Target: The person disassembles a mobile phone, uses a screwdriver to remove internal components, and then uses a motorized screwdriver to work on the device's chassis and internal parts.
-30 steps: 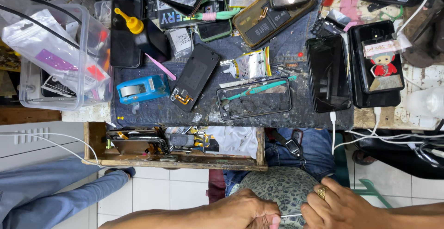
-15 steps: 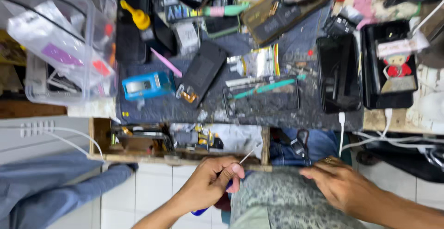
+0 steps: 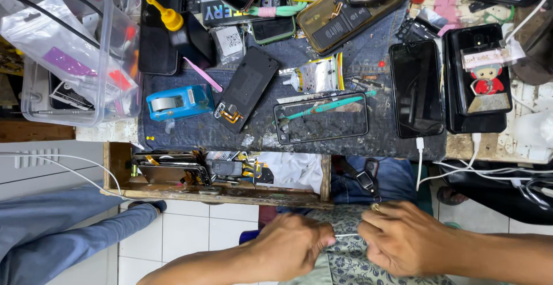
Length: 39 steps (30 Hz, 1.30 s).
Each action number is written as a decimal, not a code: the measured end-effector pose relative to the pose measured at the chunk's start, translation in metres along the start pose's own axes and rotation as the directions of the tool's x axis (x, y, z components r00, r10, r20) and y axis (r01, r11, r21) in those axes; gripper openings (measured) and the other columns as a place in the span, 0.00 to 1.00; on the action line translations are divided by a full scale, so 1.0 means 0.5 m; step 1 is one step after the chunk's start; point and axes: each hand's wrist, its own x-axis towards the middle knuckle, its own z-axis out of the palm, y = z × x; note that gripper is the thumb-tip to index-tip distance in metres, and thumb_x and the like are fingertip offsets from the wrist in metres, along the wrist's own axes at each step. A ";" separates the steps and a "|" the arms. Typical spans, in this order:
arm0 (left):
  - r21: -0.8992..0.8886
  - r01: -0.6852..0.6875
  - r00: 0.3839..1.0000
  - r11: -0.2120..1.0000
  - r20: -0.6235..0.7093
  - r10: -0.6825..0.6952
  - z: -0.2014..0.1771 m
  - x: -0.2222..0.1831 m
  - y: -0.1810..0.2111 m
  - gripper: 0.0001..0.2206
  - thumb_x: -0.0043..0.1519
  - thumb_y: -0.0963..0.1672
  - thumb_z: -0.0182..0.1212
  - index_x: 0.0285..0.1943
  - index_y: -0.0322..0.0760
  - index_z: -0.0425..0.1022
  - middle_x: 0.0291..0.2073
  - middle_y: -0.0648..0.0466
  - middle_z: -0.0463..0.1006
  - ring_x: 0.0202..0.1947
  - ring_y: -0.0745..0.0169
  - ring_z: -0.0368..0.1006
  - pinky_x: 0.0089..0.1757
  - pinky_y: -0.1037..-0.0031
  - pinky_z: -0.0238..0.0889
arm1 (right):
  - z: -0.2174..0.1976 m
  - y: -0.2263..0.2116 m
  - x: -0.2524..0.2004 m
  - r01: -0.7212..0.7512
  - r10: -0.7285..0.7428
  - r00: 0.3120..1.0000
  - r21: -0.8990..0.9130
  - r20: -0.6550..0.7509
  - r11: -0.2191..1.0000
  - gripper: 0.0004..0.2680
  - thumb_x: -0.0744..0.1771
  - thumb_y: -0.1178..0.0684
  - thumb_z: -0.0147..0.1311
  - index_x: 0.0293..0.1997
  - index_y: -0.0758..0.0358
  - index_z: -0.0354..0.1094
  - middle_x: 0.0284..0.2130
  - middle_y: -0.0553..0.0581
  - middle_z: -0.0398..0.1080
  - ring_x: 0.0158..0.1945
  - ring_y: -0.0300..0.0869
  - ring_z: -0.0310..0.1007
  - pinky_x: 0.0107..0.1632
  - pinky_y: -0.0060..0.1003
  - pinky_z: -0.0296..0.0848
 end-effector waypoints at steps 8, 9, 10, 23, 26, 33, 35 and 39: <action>-0.014 -0.078 0.996 0.997 0.051 0.079 0.052 -0.019 -0.001 0.06 0.67 0.41 0.57 0.43 0.29 0.77 0.28 0.41 0.79 0.28 0.44 0.78 0.29 0.57 0.73 | 0.081 -0.001 -0.088 -0.011 0.010 0.998 -0.024 -0.061 1.000 0.05 0.56 0.56 0.58 0.20 0.60 0.65 0.17 0.53 0.61 0.21 0.42 0.67 0.25 0.43 0.71; 0.019 -0.067 0.995 0.998 0.075 0.066 0.054 -0.018 -0.003 0.07 0.69 0.41 0.57 0.42 0.29 0.77 0.27 0.41 0.78 0.27 0.44 0.78 0.29 0.57 0.72 | 0.089 0.001 -0.092 -0.005 0.003 0.997 -0.023 -0.081 1.000 0.05 0.56 0.56 0.59 0.20 0.60 0.65 0.17 0.53 0.62 0.22 0.42 0.68 0.25 0.43 0.71; 0.013 -0.066 0.995 0.998 0.069 0.065 0.056 -0.019 -0.005 0.08 0.69 0.42 0.57 0.43 0.29 0.77 0.27 0.41 0.78 0.27 0.44 0.78 0.29 0.57 0.73 | 0.095 0.004 -0.097 -0.003 0.000 0.995 -0.022 -0.100 1.000 0.05 0.56 0.55 0.59 0.21 0.60 0.66 0.16 0.53 0.62 0.23 0.43 0.69 0.25 0.43 0.72; -0.460 0.078 0.926 0.884 -0.296 -0.235 -0.034 -0.005 -0.058 0.12 0.70 0.42 0.53 0.39 0.28 0.78 0.25 0.47 0.81 0.26 0.60 0.77 0.33 0.70 0.72 | 0.082 0.100 -0.065 -0.357 0.402 0.884 0.211 -0.239 0.910 0.07 0.64 0.55 0.58 0.41 0.64 0.75 0.33 0.58 0.79 0.33 0.49 0.80 0.34 0.39 0.78; -0.730 0.024 0.918 0.683 -0.254 -0.304 -0.018 0.017 -0.077 0.12 0.72 0.43 0.52 0.43 0.26 0.78 0.27 0.50 0.81 0.29 0.67 0.76 0.36 0.73 0.72 | 0.122 0.125 -0.033 -0.550 0.566 0.808 0.137 -0.160 0.824 0.07 0.65 0.47 0.62 0.42 0.55 0.77 0.34 0.54 0.80 0.35 0.46 0.82 0.39 0.38 0.78; -0.903 -0.122 0.916 0.412 -0.262 -0.304 0.023 0.084 -0.104 0.12 0.70 0.44 0.53 0.49 0.26 0.76 0.35 0.45 0.83 0.37 0.60 0.82 0.42 0.70 0.77 | 0.091 0.048 0.023 -0.135 0.281 0.889 0.379 -0.362 0.915 0.25 0.66 0.49 0.58 0.69 0.68 0.53 0.46 0.62 0.74 0.45 0.50 0.77 0.45 0.43 0.74; -0.874 -0.285 0.896 0.394 -0.389 -0.213 0.049 0.125 -0.078 0.12 0.72 0.44 0.53 0.50 0.25 0.76 0.40 0.43 0.83 0.42 0.59 0.81 0.47 0.70 0.75 | 0.114 0.036 0.031 -0.040 0.311 0.915 0.709 -0.257 0.704 0.26 0.67 0.47 0.58 0.69 0.70 0.49 0.46 0.60 0.71 0.46 0.45 0.75 0.46 0.42 0.74; -0.814 -0.436 0.829 0.384 -0.529 -0.180 0.056 0.155 -0.053 0.12 0.73 0.44 0.53 0.50 0.26 0.75 0.47 0.41 0.82 0.48 0.57 0.79 0.49 0.68 0.73 | 0.157 0.043 0.031 -0.232 0.502 0.864 0.910 0.031 0.344 0.22 0.67 0.45 0.55 0.64 0.65 0.54 0.34 0.55 0.69 0.34 0.39 0.70 0.39 0.36 0.75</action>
